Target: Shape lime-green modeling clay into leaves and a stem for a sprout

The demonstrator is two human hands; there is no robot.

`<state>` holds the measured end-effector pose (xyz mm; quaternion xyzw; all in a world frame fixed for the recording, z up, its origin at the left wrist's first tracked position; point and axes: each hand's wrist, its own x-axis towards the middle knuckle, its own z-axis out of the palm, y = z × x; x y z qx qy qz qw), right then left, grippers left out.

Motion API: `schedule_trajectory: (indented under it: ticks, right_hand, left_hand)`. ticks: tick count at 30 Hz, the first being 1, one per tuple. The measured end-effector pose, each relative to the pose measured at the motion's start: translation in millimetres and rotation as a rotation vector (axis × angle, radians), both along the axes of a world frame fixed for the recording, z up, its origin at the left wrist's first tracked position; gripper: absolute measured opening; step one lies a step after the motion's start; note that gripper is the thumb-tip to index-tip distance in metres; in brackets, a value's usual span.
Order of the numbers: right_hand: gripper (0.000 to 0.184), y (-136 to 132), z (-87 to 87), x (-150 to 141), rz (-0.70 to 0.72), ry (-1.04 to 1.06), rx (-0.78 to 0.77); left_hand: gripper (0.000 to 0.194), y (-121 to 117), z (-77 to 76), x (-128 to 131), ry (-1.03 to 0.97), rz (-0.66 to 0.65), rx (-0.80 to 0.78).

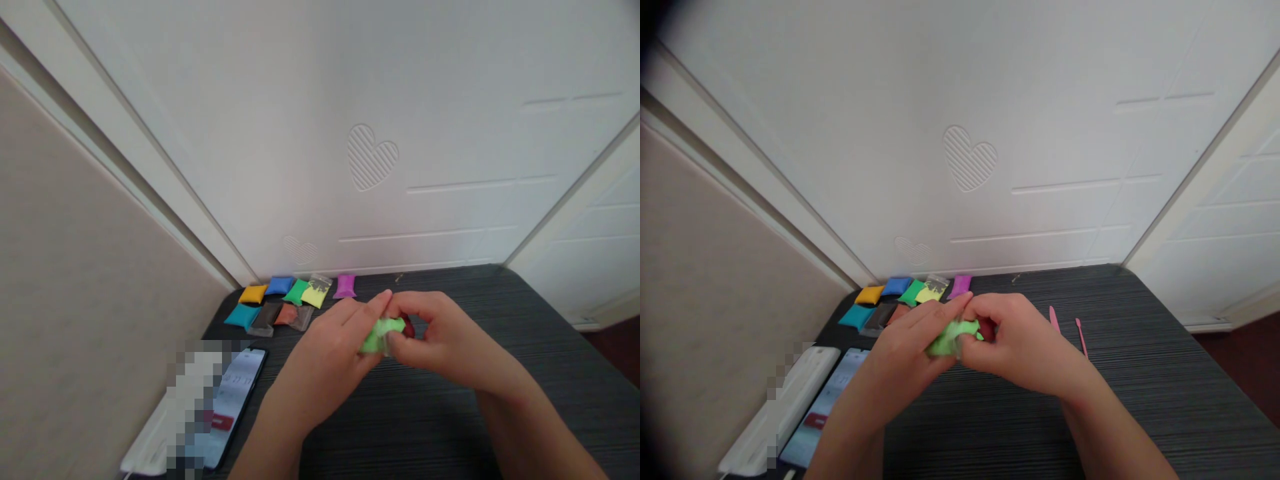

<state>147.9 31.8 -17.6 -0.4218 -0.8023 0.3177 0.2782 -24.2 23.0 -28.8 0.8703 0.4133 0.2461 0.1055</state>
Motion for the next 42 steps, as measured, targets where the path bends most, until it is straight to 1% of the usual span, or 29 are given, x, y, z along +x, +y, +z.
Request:
schedule_trajectory:
  ticks: [3,6,8,11,12,14,16,17,18,20,23,26,29,32,34,40,42]
  right_hand:
    - [0.009,-3,6.0,12,0.020,0.062,-0.046]
    - [0.008,-5,8.9,27,-0.031,0.204,-0.090]
    - [0.006,-3,8.6,37,-0.120,0.392,-0.101]
    - [0.006,3,6.8,51,-0.252,0.782,-0.047]
    - [0.006,6,5.9,53,-0.280,0.878,-0.037]
    - [0.003,10,3.5,54,-0.314,0.960,-0.064]
    - [0.014,13,0.3,49,-0.336,0.922,-0.097]
    - [0.020,14,-1.3,45,-0.341,0.875,-0.098]
    - [0.022,14,-2.5,41,-0.338,0.812,-0.090]
    - [0.018,13,-3.2,32,-0.306,0.649,-0.051]
    - [0.017,9,-0.3,20,-0.177,0.392,-0.031]
    - [0.014,8,1.5,12,-0.098,0.256,-0.012]
    - [0.012,8,0.1,5,-0.094,0.179,0.038]
    - [0.011,7,0.0,2,-0.096,0.119,0.036]
    - [0.012,5,1.3,2,-0.071,0.101,0.002]
    - [0.019,2,0.9,5,0.096,0.067,-0.138]
    - [0.020,2,0.1,7,0.115,0.067,-0.164]
  left_hand:
    - [0.048,0,2.2,0,-0.048,-0.042,-0.031]
    - [0.050,2,3.4,-3,-0.061,-0.028,-0.055]
    - [0.050,4,4.1,-7,-0.050,0.008,-0.078]
    - [0.049,9,5.3,-12,-0.022,0.052,-0.133]
    - [0.049,10,5.6,-13,-0.019,0.061,-0.146]
    - [0.049,12,5.8,-14,-0.024,0.071,-0.156]
    - [0.049,13,5.5,-14,-0.034,0.076,-0.149]
    - [0.049,13,5.4,-14,-0.036,0.077,-0.145]
    - [0.049,13,5.2,-15,-0.034,0.078,-0.145]
    - [0.050,12,5.2,-15,-0.030,0.082,-0.149]
    - [0.051,12,5.6,-17,-0.039,0.095,-0.138]
    - [0.051,11,5.6,-16,-0.057,0.088,-0.112]
    - [0.048,10,4.7,-13,-0.062,0.062,-0.114]
    - [0.048,9,3.2,-10,-0.059,0.051,-0.109]
    - [0.048,9,2.3,-9,-0.052,0.053,-0.101]
    - [0.046,12,-0.8,-8,-0.021,0.037,-0.090]
    - [0.047,13,-1.9,-8,-0.018,0.037,-0.084]
